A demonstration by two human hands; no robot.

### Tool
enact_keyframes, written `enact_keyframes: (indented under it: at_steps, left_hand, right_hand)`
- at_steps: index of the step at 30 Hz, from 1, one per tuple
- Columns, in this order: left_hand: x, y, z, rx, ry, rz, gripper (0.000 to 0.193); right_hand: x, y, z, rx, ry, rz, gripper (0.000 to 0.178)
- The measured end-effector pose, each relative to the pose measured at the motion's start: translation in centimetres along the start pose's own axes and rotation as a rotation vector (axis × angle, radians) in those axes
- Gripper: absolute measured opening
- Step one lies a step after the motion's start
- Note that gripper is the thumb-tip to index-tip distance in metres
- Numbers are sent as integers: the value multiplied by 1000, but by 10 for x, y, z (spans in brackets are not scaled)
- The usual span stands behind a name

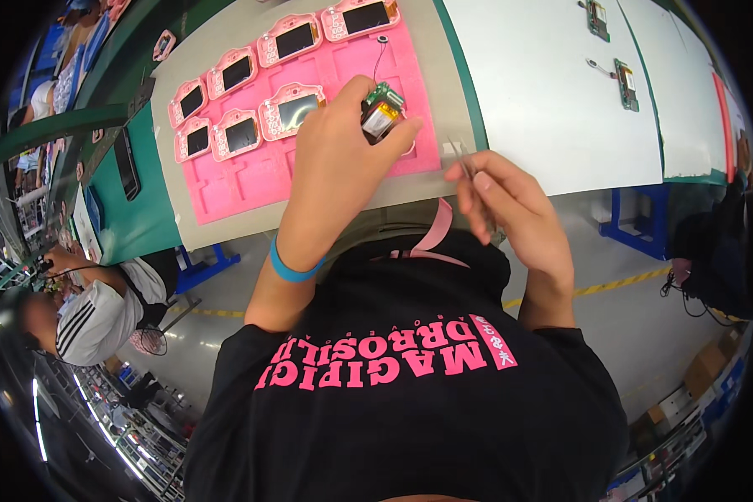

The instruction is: Assembling internal electronic components and circuit boards into small device housings on a factory assembly line.

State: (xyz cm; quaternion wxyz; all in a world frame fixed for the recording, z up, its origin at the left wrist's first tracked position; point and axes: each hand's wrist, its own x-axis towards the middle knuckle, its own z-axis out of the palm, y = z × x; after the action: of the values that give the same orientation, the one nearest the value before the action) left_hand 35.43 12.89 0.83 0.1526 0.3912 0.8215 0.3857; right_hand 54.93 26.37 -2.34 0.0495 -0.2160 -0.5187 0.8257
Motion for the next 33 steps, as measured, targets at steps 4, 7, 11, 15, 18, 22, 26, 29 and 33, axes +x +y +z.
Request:
enact_keyframes:
  at_steps: [4,7,11,15,18,22,26,29,33]
  left_hand:
    - [7,-8,4,17,-48,-30,21]
    - [2,-10,2,-74,-73,-81,21]
    - [0,-12,0,-160,-80,-139,22]
    - [-2,-14,-2,-131,-80,-150,23]
    - [-2,-10,-1,-176,-55,-172,23]
    - [-4,-13,-3,-187,-57,-160,22]
    - [-6,-15,-4,-156,-63,-111,22]
    - [-8,-16,-5,-77,-46,-23,24]
    - [-21,-5,-28,-289,-164,-198,23]
  right_hand:
    - [2,-4,14,117,-107,186,24]
    - [7,-1,22,143,-127,223,22]
    - [15,-2,29,145,-155,263,21]
    - [18,-5,34,124,-153,281,21]
    - [17,-6,37,103,-128,285,20]
    - [21,-3,41,100,-105,281,19]
    - [21,0,43,87,-95,276,18]
    - [20,2,41,37,-106,279,17]
    - [17,6,41,48,-91,215,14]
